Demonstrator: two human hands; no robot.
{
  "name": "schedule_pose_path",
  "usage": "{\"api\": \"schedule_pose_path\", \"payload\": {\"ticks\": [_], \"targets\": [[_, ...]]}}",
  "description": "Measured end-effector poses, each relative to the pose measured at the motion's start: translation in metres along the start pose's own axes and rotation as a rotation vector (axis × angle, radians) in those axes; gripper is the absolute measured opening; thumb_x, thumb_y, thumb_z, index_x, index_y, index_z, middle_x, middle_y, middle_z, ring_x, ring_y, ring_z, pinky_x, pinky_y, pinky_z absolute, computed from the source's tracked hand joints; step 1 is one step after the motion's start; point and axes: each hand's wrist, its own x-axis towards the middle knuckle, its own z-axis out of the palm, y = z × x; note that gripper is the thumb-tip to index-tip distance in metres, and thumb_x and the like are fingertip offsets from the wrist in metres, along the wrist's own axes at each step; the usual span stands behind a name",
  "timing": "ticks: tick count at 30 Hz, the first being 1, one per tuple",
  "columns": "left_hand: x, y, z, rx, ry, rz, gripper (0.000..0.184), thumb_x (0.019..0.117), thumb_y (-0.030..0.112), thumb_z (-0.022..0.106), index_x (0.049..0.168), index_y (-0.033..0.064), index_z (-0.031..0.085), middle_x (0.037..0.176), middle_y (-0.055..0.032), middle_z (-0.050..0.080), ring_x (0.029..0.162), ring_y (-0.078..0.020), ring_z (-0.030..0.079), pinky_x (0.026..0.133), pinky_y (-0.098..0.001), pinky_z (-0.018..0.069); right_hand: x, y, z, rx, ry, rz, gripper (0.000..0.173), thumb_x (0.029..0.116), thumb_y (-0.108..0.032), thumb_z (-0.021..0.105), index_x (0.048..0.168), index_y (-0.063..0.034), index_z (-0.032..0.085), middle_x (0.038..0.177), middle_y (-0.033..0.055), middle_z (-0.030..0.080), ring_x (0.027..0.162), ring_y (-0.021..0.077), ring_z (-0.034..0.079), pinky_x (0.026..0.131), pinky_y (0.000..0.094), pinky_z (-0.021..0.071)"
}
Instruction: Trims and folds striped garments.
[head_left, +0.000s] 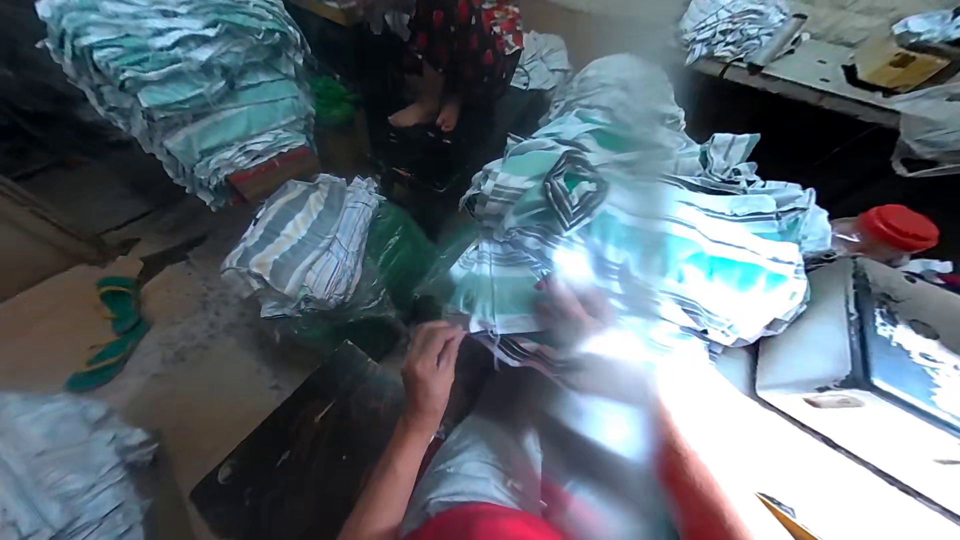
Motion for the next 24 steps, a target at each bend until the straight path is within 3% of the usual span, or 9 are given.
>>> {"api": "schedule_pose_path", "payload": {"ticks": [5, 6, 8, 9, 12, 15, 17, 20, 24], "targets": [[-0.031, -0.009, -0.024, 0.024, 0.031, -0.216, 0.011, 0.0918, 0.004, 0.071, 0.098, -0.004, 0.075, 0.101, -0.0137, 0.072, 0.097, -0.0145, 0.07, 0.091, -0.0263, 0.0576, -0.003, 0.0, -0.001, 0.045, -0.006, -0.004, 0.024, 0.1084, -0.015, 0.036, 0.113, -0.0019, 0.056, 0.073, -0.0075, 0.057, 0.061, -0.0018, 0.053, 0.061, 0.0153, 0.0466], [-0.034, -0.009, -0.03, 0.133, -0.052, -0.288, 0.014, 0.0934, 0.008, 0.07, 0.102, -0.0005, 0.077, 0.106, -0.0131, 0.073, 0.103, -0.0184, 0.07, 0.096, -0.033, 0.0561, -0.003, -0.001, -0.001, 0.042, -0.002, 0.0, 0.024, 0.1086, -0.015, 0.036, 0.114, -0.0018, 0.055, 0.073, -0.0074, 0.057, 0.06, -0.0019, 0.052, 0.061, 0.0149, 0.0465], [-0.031, -0.005, -0.037, 0.311, -0.289, -0.421, 0.03, 0.0975, 0.017, 0.066, 0.124, 0.0044, 0.073, 0.131, -0.0147, 0.068, 0.128, -0.0354, 0.058, 0.108, -0.0593, 0.0399, -0.005, -0.007, 0.0, 0.06, 0.009, 0.037, 0.022, 0.1083, -0.013, 0.036, 0.113, -0.0022, 0.055, 0.072, -0.0072, 0.056, 0.059, -0.0015, 0.051, 0.06, 0.0145, 0.0455], [-0.028, 0.0, -0.035, 0.346, -0.335, -0.443, 0.038, 0.0982, 0.024, 0.066, 0.131, 0.0048, 0.068, 0.135, -0.0152, 0.065, 0.131, -0.0384, 0.054, 0.108, -0.0636, 0.0363, -0.005, -0.01, 0.001, 0.07, 0.009, 0.045, 0.021, 0.1079, -0.012, 0.036, 0.113, -0.0028, 0.054, 0.072, -0.0073, 0.056, 0.059, -0.0016, 0.051, 0.06, 0.0142, 0.0451], [-0.014, 0.02, -0.017, 0.228, -0.221, -0.323, 0.033, 0.0977, 0.029, 0.066, 0.113, -0.0005, 0.069, 0.109, -0.0152, 0.071, 0.106, -0.0315, 0.066, 0.096, -0.0534, 0.0494, -0.006, -0.015, 0.003, 0.07, 0.033, 0.046, 0.02, 0.1076, -0.01, 0.036, 0.112, -0.0022, 0.054, 0.072, -0.0072, 0.056, 0.059, -0.0019, 0.052, 0.06, 0.0137, 0.0459], [0.0, 0.033, 0.009, 0.198, -0.136, -0.138, 0.036, 0.0939, 0.04, 0.069, 0.088, 0.005, 0.071, 0.082, -0.0056, 0.07, 0.08, -0.0201, 0.067, 0.083, -0.0465, 0.0494, -0.007, -0.012, 0.004, 0.079, 0.032, 0.024, 0.018, 0.107, -0.009, 0.038, 0.111, -0.0035, 0.054, 0.071, -0.0085, 0.057, 0.06, -0.0024, 0.053, 0.061, 0.0137, 0.047], [0.01, 0.041, 0.023, 0.256, -0.203, -0.114, 0.042, 0.0917, 0.047, 0.069, 0.09, 0.0052, 0.072, 0.084, -0.006, 0.071, 0.081, -0.022, 0.068, 0.084, -0.0503, 0.0489, -0.007, -0.013, 0.004, 0.08, 0.025, 0.021, 0.017, 0.1061, -0.008, 0.038, 0.11, -0.0031, 0.054, 0.07, -0.0088, 0.057, 0.059, -0.0023, 0.053, 0.061, 0.0142, 0.047], [0.017, 0.046, 0.034, 0.259, -0.261, -0.121, 0.027, 0.0939, 0.03, 0.07, 0.091, 0.0036, 0.076, 0.089, -0.0096, 0.075, 0.087, -0.0262, 0.073, 0.088, -0.0525, 0.0517, -0.007, -0.008, 0.003, 0.04, 0.007, -0.008, 0.017, 0.1056, -0.01, 0.039, 0.11, -0.0031, 0.054, 0.072, -0.0086, 0.057, 0.06, -0.0023, 0.053, 0.061, 0.0149, 0.0474], [0.012, 0.038, 0.019, 0.005, -0.327, -0.287, 0.021, 0.0975, 0.022, 0.067, 0.095, 0.0031, 0.077, 0.091, -0.0076, 0.075, 0.089, -0.0187, 0.071, 0.089, -0.0413, 0.0544, -0.006, -0.005, 0.002, -0.14, -0.032, -0.007, 0.02, 0.1035, -0.011, 0.051, 0.115, 0.0036, 0.058, 0.081, -0.0025, 0.064, 0.068, -0.0012, 0.059, 0.07, 0.0185, 0.0522]]}}
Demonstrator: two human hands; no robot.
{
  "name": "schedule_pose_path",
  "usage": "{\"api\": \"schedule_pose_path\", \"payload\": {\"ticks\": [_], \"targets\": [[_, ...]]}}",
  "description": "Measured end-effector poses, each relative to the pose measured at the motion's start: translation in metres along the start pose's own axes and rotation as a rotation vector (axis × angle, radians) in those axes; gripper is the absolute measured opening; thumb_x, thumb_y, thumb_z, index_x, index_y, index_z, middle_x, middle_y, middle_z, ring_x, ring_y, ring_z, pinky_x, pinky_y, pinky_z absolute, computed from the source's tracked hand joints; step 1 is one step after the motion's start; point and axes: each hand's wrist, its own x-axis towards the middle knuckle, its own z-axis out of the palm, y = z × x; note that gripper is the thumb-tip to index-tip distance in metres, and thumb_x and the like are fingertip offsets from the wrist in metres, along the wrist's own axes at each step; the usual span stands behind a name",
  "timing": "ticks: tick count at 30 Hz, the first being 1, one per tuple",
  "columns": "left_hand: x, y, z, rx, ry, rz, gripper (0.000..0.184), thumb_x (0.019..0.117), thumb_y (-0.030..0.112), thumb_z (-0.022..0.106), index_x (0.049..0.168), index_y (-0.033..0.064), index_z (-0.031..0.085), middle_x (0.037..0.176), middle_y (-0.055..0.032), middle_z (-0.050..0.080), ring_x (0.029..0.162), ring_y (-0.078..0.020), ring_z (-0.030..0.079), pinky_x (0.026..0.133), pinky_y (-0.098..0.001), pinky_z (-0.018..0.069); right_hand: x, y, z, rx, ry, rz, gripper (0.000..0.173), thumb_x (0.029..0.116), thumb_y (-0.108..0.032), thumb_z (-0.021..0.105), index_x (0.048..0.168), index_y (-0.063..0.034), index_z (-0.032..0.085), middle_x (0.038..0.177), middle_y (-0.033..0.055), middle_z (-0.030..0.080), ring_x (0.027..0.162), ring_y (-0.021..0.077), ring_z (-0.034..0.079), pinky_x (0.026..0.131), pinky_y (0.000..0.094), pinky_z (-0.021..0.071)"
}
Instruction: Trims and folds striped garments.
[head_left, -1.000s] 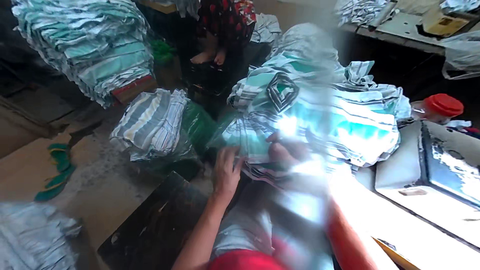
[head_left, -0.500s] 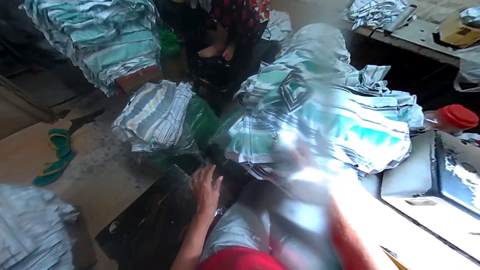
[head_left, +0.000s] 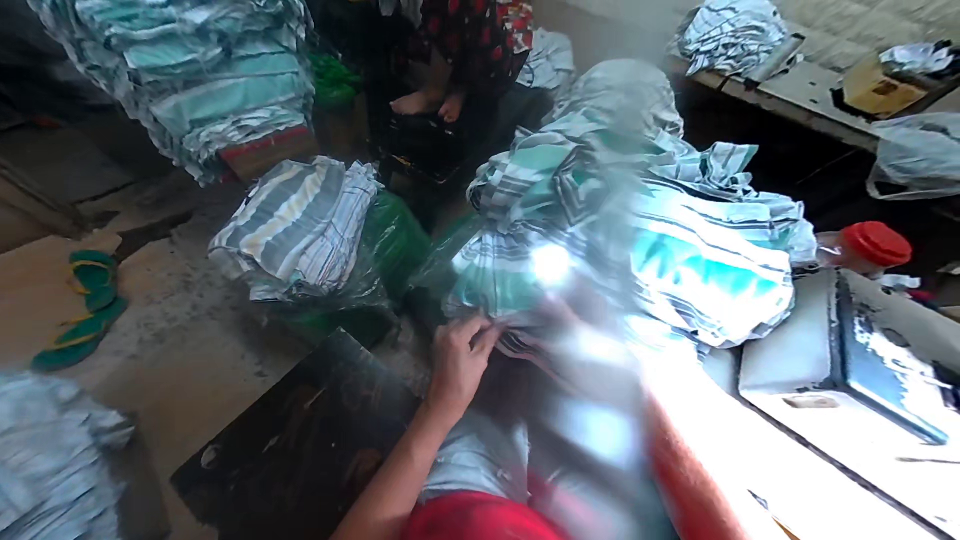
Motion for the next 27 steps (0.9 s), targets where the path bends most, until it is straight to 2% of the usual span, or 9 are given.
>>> {"api": "schedule_pose_path", "payload": {"ticks": [2, 4, 6, 8, 12, 15, 20, 25, 27], "targets": [[-0.005, -0.007, -0.008, -0.135, 0.005, -0.033, 0.017, 0.0975, 0.018, 0.067, 0.097, 0.0031, 0.076, 0.091, -0.0058, 0.075, 0.086, -0.0114, 0.072, 0.084, -0.0292, 0.0595, -0.002, 0.001, -0.001, -0.12, -0.048, -0.048, 0.026, 0.1014, -0.014, 0.059, 0.117, 0.007, 0.06, 0.089, 0.0058, 0.069, 0.077, 0.0033, 0.062, 0.076, 0.0231, 0.0531], [-0.009, -0.008, -0.014, -0.207, 0.017, -0.054, 0.016, 0.098, 0.015, 0.066, 0.1, 0.0025, 0.077, 0.092, -0.0049, 0.076, 0.086, -0.0084, 0.071, 0.081, -0.0252, 0.0586, -0.002, 0.025, -0.002, -0.248, -0.057, -0.236, 0.031, 0.0996, -0.033, 0.065, 0.112, -0.0042, 0.066, 0.091, 0.0016, 0.071, 0.08, 0.0044, 0.066, 0.076, 0.0273, 0.0568], [-0.012, -0.006, -0.017, -0.222, 0.028, -0.049, 0.017, 0.0988, 0.014, 0.065, 0.102, 0.0021, 0.077, 0.094, -0.0049, 0.076, 0.087, -0.008, 0.071, 0.081, -0.025, 0.0588, -0.001, 0.038, 0.001, -0.38, -0.025, -0.405, 0.033, 0.097, -0.041, 0.067, 0.106, -0.0091, 0.073, 0.091, 0.0017, 0.073, 0.082, 0.0088, 0.069, 0.075, 0.0327, 0.0585], [-0.014, -0.002, -0.019, -0.207, 0.039, -0.035, 0.019, 0.0989, 0.015, 0.063, 0.103, 0.002, 0.076, 0.094, -0.005, 0.075, 0.087, -0.0081, 0.071, 0.081, -0.0252, 0.0581, -0.003, 0.027, 0.004, -0.513, -0.035, -0.448, 0.032, 0.0965, -0.038, 0.068, 0.105, -0.0086, 0.078, 0.098, 0.0088, 0.076, 0.089, 0.0185, 0.073, 0.08, 0.0381, 0.0581], [-0.013, 0.001, -0.018, -0.185, 0.055, -0.004, 0.019, 0.0982, 0.015, 0.063, 0.102, 0.0028, 0.076, 0.094, -0.0049, 0.075, 0.089, -0.0091, 0.071, 0.084, -0.0262, 0.0583, -0.004, 0.011, 0.009, -0.649, -0.062, -0.505, 0.026, 0.0974, -0.033, 0.067, 0.106, -0.0123, 0.08, 0.101, 0.0108, 0.077, 0.09, 0.0253, 0.074, 0.077, 0.0407, 0.0582], [-0.014, 0.0, -0.017, -0.178, 0.067, 0.019, 0.017, 0.0973, 0.015, 0.065, 0.1, 0.0031, 0.076, 0.092, -0.0043, 0.075, 0.088, -0.0088, 0.071, 0.083, -0.0258, 0.0582, -0.004, 0.015, 0.011, -0.682, -0.062, -0.55, 0.025, 0.0988, -0.034, 0.065, 0.105, -0.0153, 0.08, 0.097, 0.0082, 0.076, 0.088, 0.0235, 0.072, 0.073, 0.0391, 0.0572], [-0.015, 0.001, -0.016, -0.154, 0.063, 0.035, 0.018, 0.0973, 0.016, 0.065, 0.099, 0.003, 0.077, 0.092, -0.0056, 0.075, 0.088, -0.01, 0.071, 0.084, -0.0265, 0.0573, -0.004, -0.006, 0.017, -0.679, -0.088, -0.49, 0.023, 0.0982, -0.03, 0.066, 0.107, -0.0133, 0.081, 0.101, 0.0114, 0.077, 0.092, 0.0258, 0.074, 0.079, 0.04, 0.0579], [-0.013, 0.0, -0.015, -0.169, 0.061, 0.035, 0.017, 0.0977, 0.015, 0.065, 0.099, 0.0026, 0.077, 0.092, -0.006, 0.075, 0.089, -0.0106, 0.071, 0.086, -0.027, 0.0582, 0.0, 0.009, 0.022, -0.786, -0.019, -0.626, 0.022, 0.1007, -0.028, 0.064, 0.103, -0.0135, 0.08, 0.096, 0.0095, 0.077, 0.086, 0.0242, 0.074, 0.073, 0.0384, 0.0582], [-0.013, 0.0, -0.015, -0.175, 0.063, 0.034, 0.017, 0.0976, 0.015, 0.065, 0.099, 0.0028, 0.077, 0.093, -0.0059, 0.075, 0.09, -0.0105, 0.071, 0.087, -0.0271, 0.058, -0.001, 0.01, 0.022, -0.802, -0.034, -0.617, 0.024, 0.1021, -0.027, 0.062, 0.102, -0.0113, 0.08, 0.094, 0.0097, 0.077, 0.084, 0.0253, 0.073, 0.072, 0.0391, 0.0571]]}}
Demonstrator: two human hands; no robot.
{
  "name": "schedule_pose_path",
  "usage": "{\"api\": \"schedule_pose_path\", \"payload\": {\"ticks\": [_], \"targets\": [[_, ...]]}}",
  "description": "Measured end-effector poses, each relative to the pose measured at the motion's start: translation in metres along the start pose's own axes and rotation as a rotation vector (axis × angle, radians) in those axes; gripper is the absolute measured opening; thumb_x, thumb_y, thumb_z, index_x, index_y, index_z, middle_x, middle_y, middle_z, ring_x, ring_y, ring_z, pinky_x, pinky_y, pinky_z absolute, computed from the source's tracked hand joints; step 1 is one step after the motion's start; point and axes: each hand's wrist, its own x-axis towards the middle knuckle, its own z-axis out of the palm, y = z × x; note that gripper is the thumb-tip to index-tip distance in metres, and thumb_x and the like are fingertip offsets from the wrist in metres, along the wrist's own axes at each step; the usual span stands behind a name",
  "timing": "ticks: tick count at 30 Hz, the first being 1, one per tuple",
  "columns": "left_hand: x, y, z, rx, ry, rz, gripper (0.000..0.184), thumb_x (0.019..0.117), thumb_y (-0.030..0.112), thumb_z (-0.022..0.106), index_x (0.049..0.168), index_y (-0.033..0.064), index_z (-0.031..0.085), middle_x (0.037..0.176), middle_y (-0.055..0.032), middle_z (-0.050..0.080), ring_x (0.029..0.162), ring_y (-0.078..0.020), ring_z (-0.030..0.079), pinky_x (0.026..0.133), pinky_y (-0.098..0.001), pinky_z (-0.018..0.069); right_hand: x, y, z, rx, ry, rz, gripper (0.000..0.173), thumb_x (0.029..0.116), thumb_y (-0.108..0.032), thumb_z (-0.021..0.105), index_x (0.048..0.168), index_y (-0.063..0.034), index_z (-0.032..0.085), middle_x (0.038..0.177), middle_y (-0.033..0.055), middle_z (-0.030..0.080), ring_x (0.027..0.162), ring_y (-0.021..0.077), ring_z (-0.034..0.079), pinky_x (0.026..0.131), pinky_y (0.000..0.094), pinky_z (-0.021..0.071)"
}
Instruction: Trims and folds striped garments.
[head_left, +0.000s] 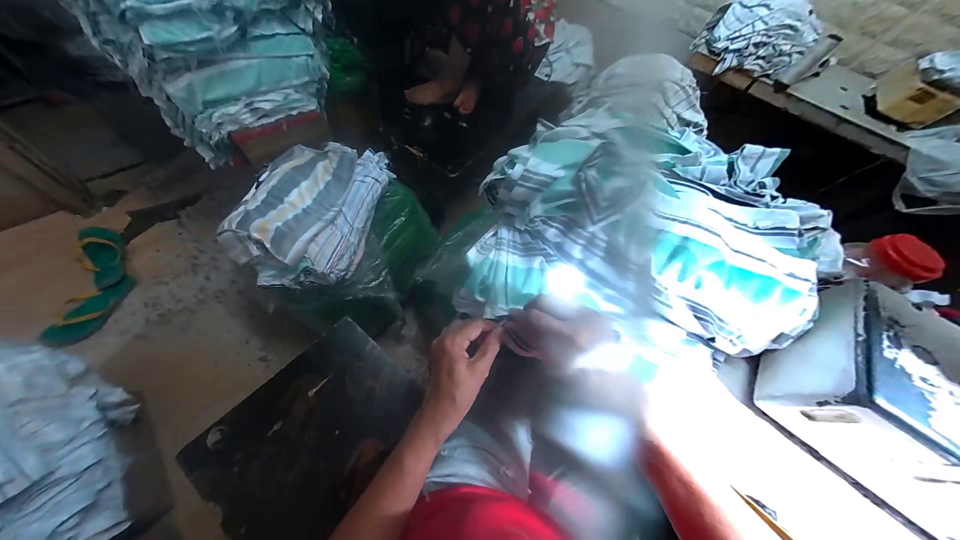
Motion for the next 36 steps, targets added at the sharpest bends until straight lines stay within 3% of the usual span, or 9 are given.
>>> {"api": "schedule_pose_path", "payload": {"ticks": [4, 8, 11, 15, 19, 24, 28, 32, 36], "targets": [[-0.005, -0.006, -0.008, -0.024, -0.084, -0.005, 0.017, 0.098, 0.014, 0.064, 0.098, 0.0022, 0.076, 0.095, -0.0066, 0.075, 0.092, -0.0112, 0.071, 0.089, -0.0283, 0.0577, -0.007, 0.011, -0.003, 0.257, 0.069, 0.18, 0.029, 0.0981, -0.03, 0.067, 0.1, -0.0025, 0.077, 0.092, 0.0106, 0.075, 0.083, 0.0189, 0.072, 0.077, 0.0367, 0.058], [-0.02, -0.023, -0.028, 0.073, -0.312, -0.155, 0.02, 0.1002, 0.018, 0.062, 0.099, 0.0033, 0.076, 0.093, -0.0061, 0.075, 0.09, -0.0109, 0.071, 0.088, -0.0292, 0.0578, -0.017, 0.028, -0.019, 0.571, 0.096, 0.424, 0.05, 0.0875, -0.036, 0.078, 0.117, 0.0021, 0.062, 0.088, 0.002, 0.068, 0.076, 0.0023, 0.063, 0.072, 0.0225, 0.0544], [-0.02, -0.026, -0.04, 0.437, -0.591, -0.41, 0.031, 0.1049, 0.026, 0.054, 0.109, 0.0041, 0.075, 0.104, -0.0131, 0.074, 0.102, -0.0266, 0.07, 0.098, -0.0487, 0.0498, -0.022, 0.036, -0.03, 0.503, 0.013, 0.448, 0.047, 0.0852, -0.037, 0.08, 0.111, 0.0002, 0.068, 0.089, 0.0029, 0.071, 0.076, 0.0032, 0.064, 0.074, 0.0228, 0.0557], [-0.023, -0.028, -0.015, 0.508, -0.065, -0.088, 0.039, 0.0968, 0.035, 0.067, 0.112, -0.0015, 0.068, 0.104, -0.0166, 0.071, 0.102, -0.0342, 0.068, 0.095, -0.0563, 0.0486, -0.021, 0.033, -0.043, 0.274, -0.181, 0.326, 0.034, 0.094, -0.035, 0.072, 0.114, -0.0083, 0.076, 0.112, 0.0161, 0.072, 0.092, 0.0249, 0.069, 0.083, 0.0423, 0.0548], [0.002, -0.022, 0.016, 0.55, 0.287, 0.274, 0.055, 0.0827, 0.04, 0.08, 0.118, 0.0007, 0.065, 0.113, -0.0171, 0.071, 0.107, -0.0333, 0.066, 0.102, -0.0561, 0.0425, -0.019, 0.027, -0.032, 0.281, -0.087, 0.357, 0.023, 0.0951, -0.024, 0.067, 0.107, -0.0075, 0.077, 0.104, 0.0138, 0.072, 0.084, 0.0207, 0.068, 0.077, 0.0393, 0.055], [0.036, -0.011, 0.013, 0.519, 0.34, 0.311, 0.018, 0.0824, 0.016, 0.075, 0.1, 0.0119, 0.076, 0.107, -0.0063, 0.075, 0.107, -0.0261, 0.067, 0.102, -0.0564, 0.0386, -0.012, 0.032, -0.024, 0.342, 0.043, 0.35, 0.029, 0.104, -0.026, 0.058, 0.109, 0.0004, 0.07, 0.095, 0.011, 0.072, 0.082, 0.0114, 0.067, 0.076, 0.0245, 0.0541], [0.046, -0.002, -0.009, 0.286, 0.211, 0.195, 0.018, 0.0845, 0.003, 0.072, 0.099, 0.0101, 0.079, 0.105, -0.0045, 0.076, 0.11, -0.0215, 0.067, 0.107, -0.0557, 0.0357, -0.007, 0.029, -0.03, 0.258, 0.041, 0.321, 0.025, 0.0964, -0.024, 0.069, 0.108, -0.0023, 0.074, 0.103, 0.0147, 0.073, 0.087, 0.0202, 0.071, 0.08, 0.0336, 0.0563], [0.056, -0.012, -0.027, 0.173, 0.03, 0.06, 0.014, 0.0937, 0.023, 0.073, 0.097, 0.0115, 0.08, 0.098, -0.0009, 0.074, 0.109, -0.0183, 0.062, 0.105, -0.0523, 0.0366, -0.004, 0.038, -0.039, 0.493, 0.044, 0.548, 0.02, 0.096, -0.025, 0.071, 0.098, -0.0048, 0.073, 0.089, 0.0006, 0.071, 0.078, -0.0002, 0.062, 0.076, 0.02, 0.0523], [0.059, -0.01, -0.026, 0.401, 0.001, -0.031, 0.028, 0.0921, 0.032, 0.075, 0.108, 0.0086, 0.074, 0.11, -0.0117, 0.07, 0.117, -0.0372, 0.056, 0.102, -0.063, 0.0367, -0.008, 0.053, -0.026, 0.283, -0.07, 0.701, 0.033, 0.0928, -0.036, 0.074, 0.106, -0.0054, 0.072, 0.097, 0.0125, 0.072, 0.092, 0.0255, 0.067, 0.086, 0.0513, 0.0515]]}}
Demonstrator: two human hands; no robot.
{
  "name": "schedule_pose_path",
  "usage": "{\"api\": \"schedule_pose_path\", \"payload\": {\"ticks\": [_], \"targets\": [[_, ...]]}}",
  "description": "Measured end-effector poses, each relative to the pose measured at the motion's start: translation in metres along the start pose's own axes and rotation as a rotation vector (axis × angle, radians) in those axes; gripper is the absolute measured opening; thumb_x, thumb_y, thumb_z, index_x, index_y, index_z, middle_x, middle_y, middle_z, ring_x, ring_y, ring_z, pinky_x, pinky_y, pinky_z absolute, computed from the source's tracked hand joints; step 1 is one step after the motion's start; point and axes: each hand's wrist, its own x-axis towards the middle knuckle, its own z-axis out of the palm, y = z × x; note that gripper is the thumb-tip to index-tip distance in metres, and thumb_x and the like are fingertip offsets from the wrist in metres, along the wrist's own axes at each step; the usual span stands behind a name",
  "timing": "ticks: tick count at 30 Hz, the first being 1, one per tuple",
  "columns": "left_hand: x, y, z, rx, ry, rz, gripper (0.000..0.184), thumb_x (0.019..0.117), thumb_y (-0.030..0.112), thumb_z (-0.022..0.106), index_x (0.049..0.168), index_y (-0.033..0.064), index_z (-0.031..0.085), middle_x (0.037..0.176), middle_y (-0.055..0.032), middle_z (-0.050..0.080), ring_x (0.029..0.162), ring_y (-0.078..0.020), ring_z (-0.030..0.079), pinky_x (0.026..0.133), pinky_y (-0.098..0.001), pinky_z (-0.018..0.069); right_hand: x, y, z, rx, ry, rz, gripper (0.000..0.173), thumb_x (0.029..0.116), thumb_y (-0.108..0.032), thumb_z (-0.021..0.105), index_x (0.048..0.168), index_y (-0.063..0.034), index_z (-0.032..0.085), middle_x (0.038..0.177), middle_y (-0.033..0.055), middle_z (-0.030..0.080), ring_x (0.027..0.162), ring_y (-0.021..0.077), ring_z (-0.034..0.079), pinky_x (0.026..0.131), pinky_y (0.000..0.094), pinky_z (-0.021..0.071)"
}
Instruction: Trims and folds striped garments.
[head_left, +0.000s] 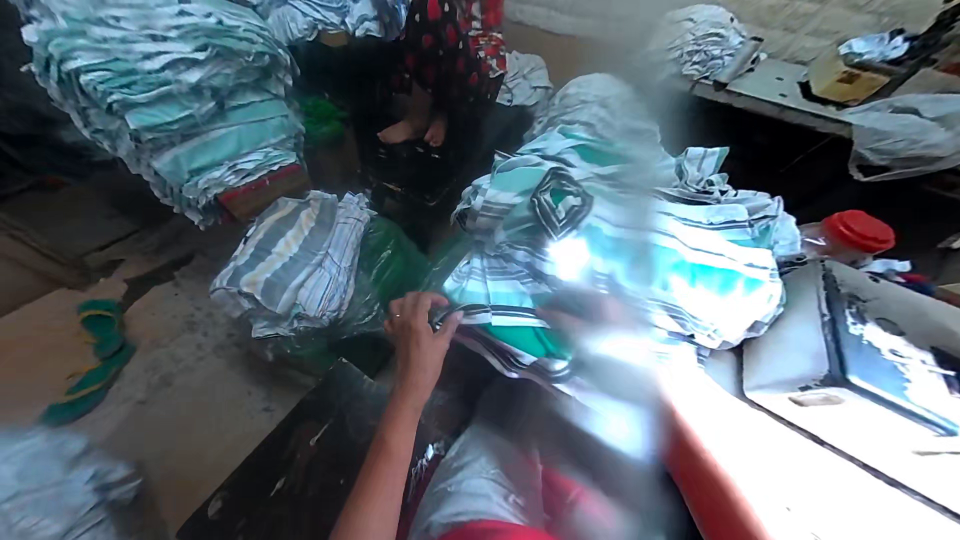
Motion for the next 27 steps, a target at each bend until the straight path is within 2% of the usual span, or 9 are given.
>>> {"api": "schedule_pose_path", "payload": {"ticks": [2, 4, 7, 9, 11, 14, 17, 22, 27], "targets": [[-0.005, 0.01, -0.003, 0.092, 0.072, 0.045, 0.038, 0.0903, 0.029, 0.077, 0.118, 0.0033, 0.069, 0.111, -0.0167, 0.069, 0.107, -0.0388, 0.062, 0.093, -0.0602, 0.0459, -0.007, -0.007, 0.0, -0.099, 0.101, -0.032, 0.037, 0.0944, -0.034, 0.072, 0.11, -0.0008, 0.069, 0.098, 0.0185, 0.07, 0.091, 0.0339, 0.067, 0.084, 0.0567, 0.051], [-0.013, 0.019, -0.003, 0.065, 0.183, 0.13, 0.032, 0.0913, 0.022, 0.074, 0.112, -0.0017, 0.069, 0.095, -0.0141, 0.069, 0.081, -0.0258, 0.065, 0.073, -0.0412, 0.0551, -0.017, -0.027, -0.005, -0.139, 0.204, -0.052, 0.03, 0.1003, -0.022, 0.063, 0.11, 0.0049, 0.07, 0.098, 0.0238, 0.071, 0.091, 0.0395, 0.069, 0.083, 0.0585, 0.0511], [-0.019, 0.027, 0.008, -0.21, 0.197, 0.222, 0.016, 0.0942, 0.013, 0.07, 0.097, -0.0032, 0.072, 0.08, -0.0078, 0.069, 0.065, -0.0073, 0.063, 0.061, -0.0205, 0.0534, -0.019, -0.039, -0.002, -0.018, 0.277, -0.162, 0.025, 0.1027, -0.011, 0.054, 0.101, 0.0089, 0.069, 0.084, 0.0207, 0.069, 0.079, 0.0278, 0.069, 0.076, 0.0451, 0.0535], [-0.016, 0.026, 0.019, -0.239, 0.116, 0.268, 0.017, 0.0935, 0.014, 0.072, 0.1, -0.0017, 0.074, 0.087, -0.0098, 0.072, 0.073, -0.011, 0.068, 0.07, -0.0242, 0.0578, -0.016, -0.045, 0.004, 0.19, 0.13, -0.196, 0.027, 0.104, -0.011, 0.047, 0.102, 0.0074, 0.067, 0.083, 0.0098, 0.067, 0.075, 0.0092, 0.063, 0.073, 0.0269, 0.0531], [-0.01, 0.024, 0.03, -0.139, 0.055, 0.281, 0.025, 0.0914, 0.02, 0.075, 0.107, 0.0005, 0.075, 0.095, -0.0131, 0.071, 0.084, -0.0199, 0.07, 0.079, -0.0341, 0.0595, -0.008, -0.042, 0.02, 0.4, -0.013, -0.231, 0.028, 0.1072, -0.015, 0.046, 0.102, 0.003, 0.066, 0.081, 0.0024, 0.065, 0.072, 0.0028, 0.06, 0.069, 0.0207, 0.051], [-0.001, 0.018, 0.036, -0.111, 0.062, 0.301, 0.014, 0.0918, 0.017, 0.075, 0.098, 0.0049, 0.078, 0.094, -0.0092, 0.07, 0.085, -0.0161, 0.069, 0.081, -0.0309, 0.059, 0.008, -0.013, 0.05, 0.559, -0.036, -0.297, 0.028, 0.1079, -0.023, 0.043, 0.106, -0.0054, 0.064, 0.072, -0.0062, 0.06, 0.062, 0.0009, 0.056, 0.061, 0.0201, 0.0497], [0.005, 0.013, 0.033, -0.152, 0.067, 0.315, 0.013, 0.0948, 0.016, 0.071, 0.093, 0.0046, 0.077, 0.089, -0.0068, 0.071, 0.082, -0.0122, 0.068, 0.078, -0.0269, 0.0574, 0.006, -0.027, 0.033, 0.667, -0.117, -0.112, 0.041, 0.1127, -0.025, 0.023, 0.112, -0.0031, 0.057, 0.075, -0.0071, 0.056, 0.062, -0.001, 0.049, 0.06, 0.0158, 0.0428], [0.01, 0.012, 0.035, -0.094, 0.069, 0.331, 0.018, 0.0999, 0.016, 0.064, 0.096, 0.0026, 0.074, 0.088, -0.0088, 0.071, 0.078, -0.0167, 0.069, 0.074, -0.0325, 0.0585, 0.006, -0.023, 0.027, 0.487, -0.152, -0.154, 0.023, 0.1068, -0.024, 0.047, 0.107, -0.0039, 0.059, 0.079, -0.0031, 0.062, 0.067, 0.0021, 0.057, 0.064, 0.0207, 0.0492], [0.014, 0.011, 0.038, 0.015, 0.107, 0.418, 0.02, 0.1015, 0.019, 0.062, 0.095, 0.0032, 0.072, 0.08, -0.0088, 0.068, 0.068, -0.0204, 0.068, 0.063, -0.0354, 0.0579, 0.006, -0.03, 0.027, 0.133, -0.233, -0.152, 0.047, 0.1035, -0.047, 0.054, 0.115, -0.0044, 0.068, 0.092, 0.0052, 0.072, 0.078, 0.0118, 0.066, 0.075, 0.0358, 0.0548]]}}
